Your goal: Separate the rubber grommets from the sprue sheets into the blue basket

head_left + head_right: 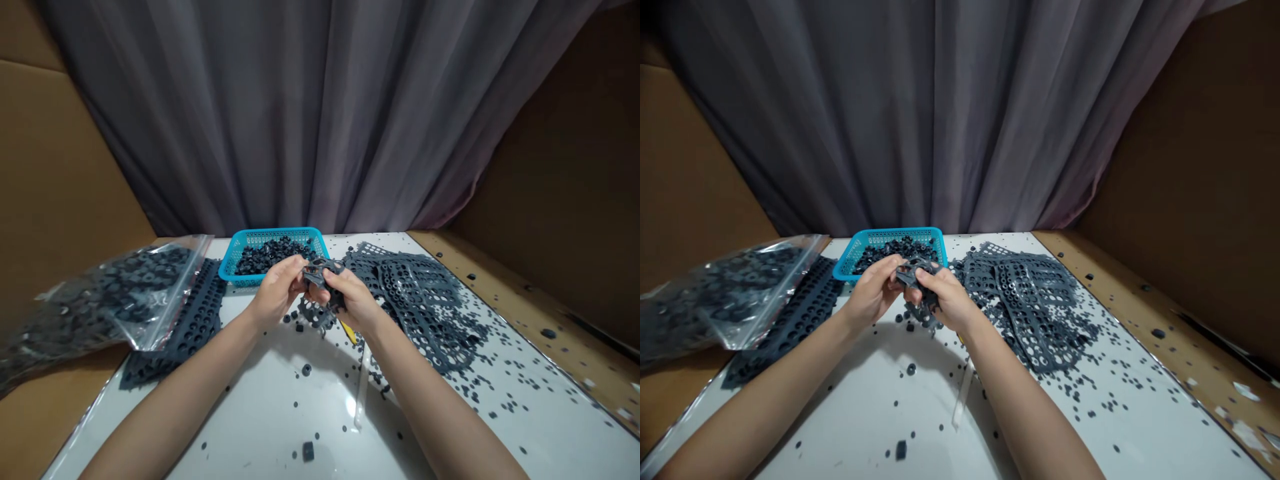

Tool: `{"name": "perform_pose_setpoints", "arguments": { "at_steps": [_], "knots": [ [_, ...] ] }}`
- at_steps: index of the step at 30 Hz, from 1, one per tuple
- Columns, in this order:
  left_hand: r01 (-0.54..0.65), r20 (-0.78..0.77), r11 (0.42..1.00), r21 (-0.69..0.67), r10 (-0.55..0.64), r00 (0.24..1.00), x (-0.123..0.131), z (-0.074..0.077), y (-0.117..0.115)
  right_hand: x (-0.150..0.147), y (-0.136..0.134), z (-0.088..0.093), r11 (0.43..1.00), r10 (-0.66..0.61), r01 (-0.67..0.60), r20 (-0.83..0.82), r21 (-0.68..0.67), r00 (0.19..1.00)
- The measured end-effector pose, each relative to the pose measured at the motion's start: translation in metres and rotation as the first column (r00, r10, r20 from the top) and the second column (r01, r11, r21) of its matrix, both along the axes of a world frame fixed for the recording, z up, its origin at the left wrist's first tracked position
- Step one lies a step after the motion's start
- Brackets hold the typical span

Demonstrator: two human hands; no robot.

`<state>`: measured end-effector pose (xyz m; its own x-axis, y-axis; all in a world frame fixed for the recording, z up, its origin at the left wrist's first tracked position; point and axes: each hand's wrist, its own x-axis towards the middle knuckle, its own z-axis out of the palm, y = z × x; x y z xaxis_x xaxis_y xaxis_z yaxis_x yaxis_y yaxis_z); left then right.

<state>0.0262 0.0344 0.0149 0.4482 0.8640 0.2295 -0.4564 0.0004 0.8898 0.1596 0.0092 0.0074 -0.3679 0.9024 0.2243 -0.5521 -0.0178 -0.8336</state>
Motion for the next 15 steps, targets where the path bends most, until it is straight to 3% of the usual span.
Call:
{"name": "perform_pose_setpoints", "arguments": {
  "at_steps": [5, 8, 12, 15],
  "knots": [
    [-0.084, 0.030, 0.994, 0.069, 0.083, 0.996, -0.026, 0.019, 0.016, 0.011, 0.000, 0.007, 0.999, -0.029, 0.029, 0.023, -0.021, 0.999],
    [-0.054, -0.179, 0.992, 0.113, 0.074, 0.981, -0.043, 0.029, 0.022, 0.017, -0.002, 0.010, 0.994, 0.055, -0.039, 0.162, -0.100, 0.985],
    [0.008, -0.511, 0.991, 0.130, 0.060, 0.857, -0.049, 0.036, 0.017, 0.015, -0.005, 0.014, 0.973, 0.186, -0.139, 0.265, -0.186, 0.946],
    [0.012, -0.613, 0.989, 0.146, 0.081, 0.786, -0.046, 0.038, 0.010, 0.012, -0.006, 0.014, 0.972, 0.208, -0.160, 0.315, -0.171, 0.926]
  ]
}}
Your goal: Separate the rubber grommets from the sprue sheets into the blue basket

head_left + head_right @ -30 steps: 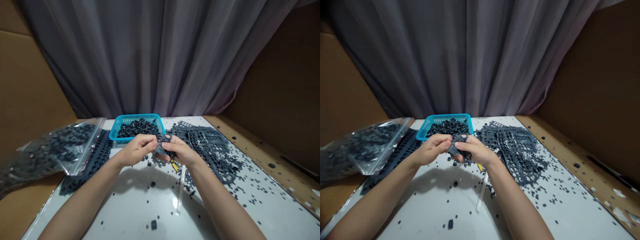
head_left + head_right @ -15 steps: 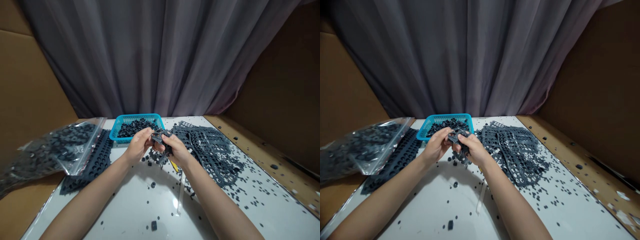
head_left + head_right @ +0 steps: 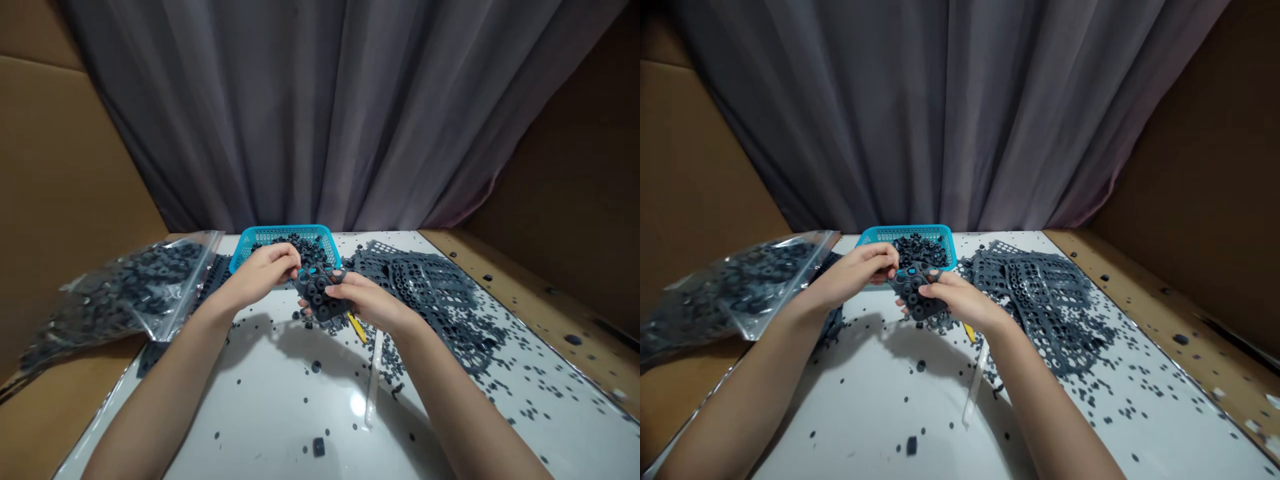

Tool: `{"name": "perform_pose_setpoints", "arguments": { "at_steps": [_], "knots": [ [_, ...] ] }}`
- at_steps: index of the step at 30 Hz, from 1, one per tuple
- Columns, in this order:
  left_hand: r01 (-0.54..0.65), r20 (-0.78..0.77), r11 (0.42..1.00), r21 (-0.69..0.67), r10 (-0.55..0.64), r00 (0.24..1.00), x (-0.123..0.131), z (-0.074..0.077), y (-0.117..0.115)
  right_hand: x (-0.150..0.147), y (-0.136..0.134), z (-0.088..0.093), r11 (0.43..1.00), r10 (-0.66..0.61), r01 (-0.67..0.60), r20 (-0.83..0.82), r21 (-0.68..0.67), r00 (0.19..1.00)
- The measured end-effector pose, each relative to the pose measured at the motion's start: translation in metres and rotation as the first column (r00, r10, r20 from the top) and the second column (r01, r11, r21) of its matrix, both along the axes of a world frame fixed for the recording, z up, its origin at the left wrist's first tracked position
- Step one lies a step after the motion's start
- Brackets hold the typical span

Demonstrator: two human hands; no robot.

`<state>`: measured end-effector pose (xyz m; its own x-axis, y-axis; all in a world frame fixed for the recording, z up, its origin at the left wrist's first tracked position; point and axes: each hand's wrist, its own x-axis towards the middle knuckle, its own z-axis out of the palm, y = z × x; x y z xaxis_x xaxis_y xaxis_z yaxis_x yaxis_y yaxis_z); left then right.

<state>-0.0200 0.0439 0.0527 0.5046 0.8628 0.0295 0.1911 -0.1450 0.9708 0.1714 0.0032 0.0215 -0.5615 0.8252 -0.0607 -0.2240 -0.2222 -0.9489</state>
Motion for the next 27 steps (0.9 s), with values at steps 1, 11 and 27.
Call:
{"name": "perform_pose_setpoints", "arguments": {
  "at_steps": [1, 11, 27],
  "knots": [
    [0.000, -0.029, 1.000, 0.028, 0.000, 1.000, 0.001, 0.000, -0.002, -0.001, 0.000, 0.000, 1.000, -0.003, 0.002, 0.017, 0.030, 1.000],
    [0.087, -0.324, 0.910, 0.405, 0.054, 0.945, 0.001, 0.008, -0.019, 0.001, -0.004, 0.001, 0.935, -0.218, 0.108, 0.310, 0.337, 0.926],
    [0.385, -0.596, 0.798, 0.463, -0.041, 0.802, 0.005, 0.005, -0.023, 0.003, 0.001, 0.000, 0.888, -0.228, 0.035, 0.374, 0.458, 0.899]
  ]
}}
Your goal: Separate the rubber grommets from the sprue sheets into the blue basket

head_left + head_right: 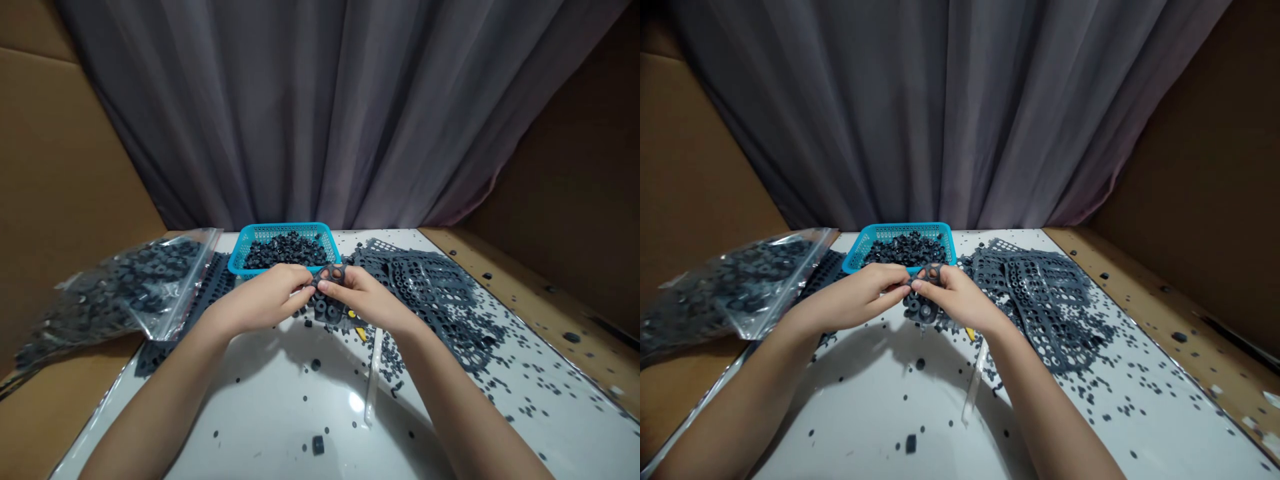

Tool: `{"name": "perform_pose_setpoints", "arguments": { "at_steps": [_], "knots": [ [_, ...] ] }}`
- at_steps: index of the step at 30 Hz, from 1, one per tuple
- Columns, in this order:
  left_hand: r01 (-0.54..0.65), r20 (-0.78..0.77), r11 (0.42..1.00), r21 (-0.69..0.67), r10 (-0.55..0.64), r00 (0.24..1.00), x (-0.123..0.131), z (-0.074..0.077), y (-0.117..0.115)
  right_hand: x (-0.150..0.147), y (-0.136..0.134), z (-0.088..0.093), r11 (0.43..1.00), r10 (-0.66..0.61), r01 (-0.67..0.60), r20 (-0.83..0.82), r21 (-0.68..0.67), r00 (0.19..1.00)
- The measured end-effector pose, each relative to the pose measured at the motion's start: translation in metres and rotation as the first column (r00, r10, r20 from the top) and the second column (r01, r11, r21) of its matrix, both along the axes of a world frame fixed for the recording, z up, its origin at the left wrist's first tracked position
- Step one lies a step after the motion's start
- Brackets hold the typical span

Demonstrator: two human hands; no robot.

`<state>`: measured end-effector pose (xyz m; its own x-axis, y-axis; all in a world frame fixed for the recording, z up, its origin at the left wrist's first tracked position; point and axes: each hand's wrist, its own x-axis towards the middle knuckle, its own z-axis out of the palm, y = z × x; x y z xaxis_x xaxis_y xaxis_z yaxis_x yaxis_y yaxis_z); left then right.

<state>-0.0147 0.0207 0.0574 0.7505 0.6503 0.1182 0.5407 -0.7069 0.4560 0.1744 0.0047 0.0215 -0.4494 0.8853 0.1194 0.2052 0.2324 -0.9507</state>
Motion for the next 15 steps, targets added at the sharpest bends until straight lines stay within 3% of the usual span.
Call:
{"name": "perform_pose_setpoints", "arguments": {
  "at_steps": [6, 12, 15],
  "knots": [
    [-0.027, -0.024, 1.000, -0.012, 0.027, 0.999, 0.006, -0.007, 0.000, 0.006, 0.000, -0.004, 0.998, 0.042, -0.034, 0.132, -0.062, 0.990],
    [-0.168, -0.128, 0.983, 0.075, 0.177, 0.976, 0.017, -0.016, -0.003, 0.006, -0.001, -0.002, 0.999, -0.033, 0.041, 0.308, -0.018, 0.951],
    [-0.118, -0.100, 0.992, 0.040, 0.121, 0.988, 0.017, -0.017, 0.000, 0.007, 0.000, 0.000, 1.000, -0.030, 0.028, 0.298, 0.012, 0.954]
  ]
}}
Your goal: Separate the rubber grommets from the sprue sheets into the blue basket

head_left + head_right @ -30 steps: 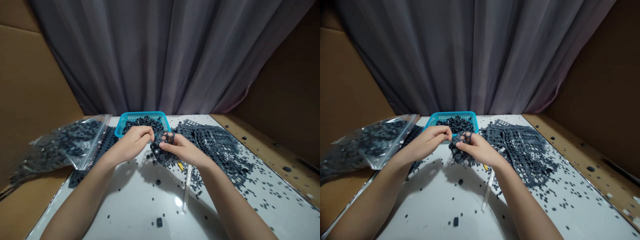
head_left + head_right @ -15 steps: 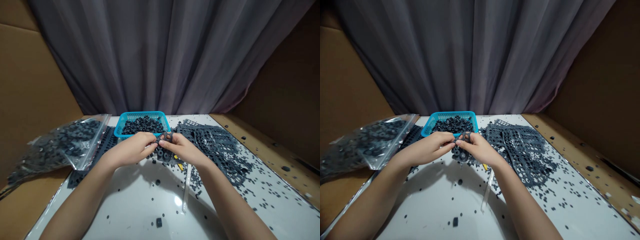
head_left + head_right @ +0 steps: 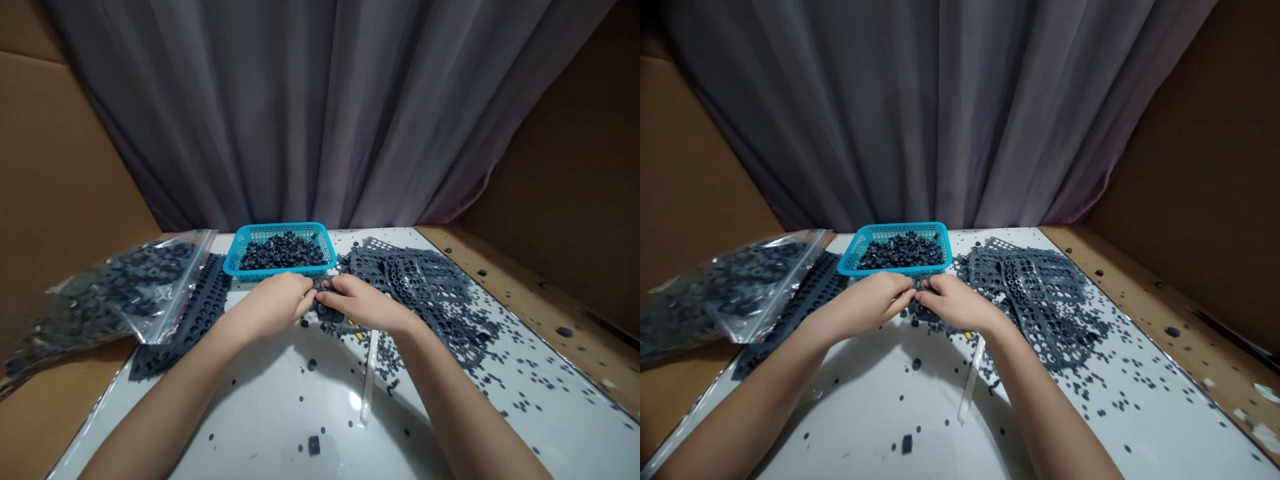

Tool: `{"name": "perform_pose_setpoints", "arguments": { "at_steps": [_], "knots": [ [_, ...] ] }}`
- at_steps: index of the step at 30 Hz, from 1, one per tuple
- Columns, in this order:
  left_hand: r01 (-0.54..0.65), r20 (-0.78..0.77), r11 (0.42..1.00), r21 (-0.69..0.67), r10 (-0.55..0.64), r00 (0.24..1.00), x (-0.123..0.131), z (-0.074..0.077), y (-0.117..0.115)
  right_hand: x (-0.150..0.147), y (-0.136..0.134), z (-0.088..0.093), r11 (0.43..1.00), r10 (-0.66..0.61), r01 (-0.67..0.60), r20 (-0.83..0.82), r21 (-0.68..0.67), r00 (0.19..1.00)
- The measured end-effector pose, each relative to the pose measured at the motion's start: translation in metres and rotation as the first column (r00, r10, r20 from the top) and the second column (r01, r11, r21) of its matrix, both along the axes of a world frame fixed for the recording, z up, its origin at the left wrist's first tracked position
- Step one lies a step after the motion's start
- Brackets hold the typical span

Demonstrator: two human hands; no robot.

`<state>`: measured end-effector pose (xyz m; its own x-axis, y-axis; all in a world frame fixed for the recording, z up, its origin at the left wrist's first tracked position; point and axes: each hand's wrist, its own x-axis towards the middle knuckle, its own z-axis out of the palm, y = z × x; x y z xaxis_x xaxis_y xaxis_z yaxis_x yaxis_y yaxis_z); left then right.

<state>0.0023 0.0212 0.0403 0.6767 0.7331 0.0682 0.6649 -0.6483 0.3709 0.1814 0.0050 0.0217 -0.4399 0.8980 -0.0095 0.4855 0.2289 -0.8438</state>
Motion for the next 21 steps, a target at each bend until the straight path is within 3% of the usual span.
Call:
{"name": "perform_pose_setpoints", "arguments": {
  "at_steps": [2, 4, 6, 8, 10, 13, 16, 21],
  "knots": [
    [0.099, 0.082, 0.994, -0.052, -0.094, 0.992, -0.002, 0.001, 0.005, 0.002, 0.002, -0.001, 0.998, 0.035, -0.040, -0.130, -0.039, 0.991],
    [0.214, 0.218, 0.969, -0.127, -0.183, 0.959, -0.005, 0.000, 0.012, 0.002, 0.005, -0.004, 0.985, 0.065, -0.119, -0.374, -0.122, 0.925],
    [0.304, 0.397, 0.928, -0.216, -0.201, 0.895, -0.005, -0.006, 0.018, -0.002, 0.007, -0.009, 0.957, 0.031, -0.204, -0.626, -0.207, 0.780],
    [0.357, 0.584, 0.882, -0.309, -0.121, 0.803, -0.003, -0.015, 0.023, -0.008, 0.008, -0.015, 0.938, -0.066, -0.228, -0.780, -0.261, 0.623],
    [0.401, 0.725, 0.827, -0.393, 0.011, 0.688, 0.000, -0.026, 0.025, -0.014, 0.008, -0.022, 0.931, -0.161, -0.207, -0.846, -0.301, 0.509],
    [0.454, 0.804, 0.751, -0.480, 0.171, 0.569, 0.007, -0.038, 0.027, -0.019, 0.009, -0.032, 0.915, -0.264, -0.181, -0.875, -0.361, 0.406],
    [0.452, 0.816, 0.727, -0.516, 0.257, 0.518, 0.011, -0.041, 0.026, -0.020, 0.009, -0.040, 0.900, -0.319, -0.181, -0.882, -0.397, 0.347],
    [0.405, 0.812, 0.738, -0.540, 0.329, 0.483, 0.015, -0.042, 0.026, -0.024, 0.008, -0.045, 0.897, -0.342, -0.179, -0.891, -0.404, 0.299]
  ]
}}
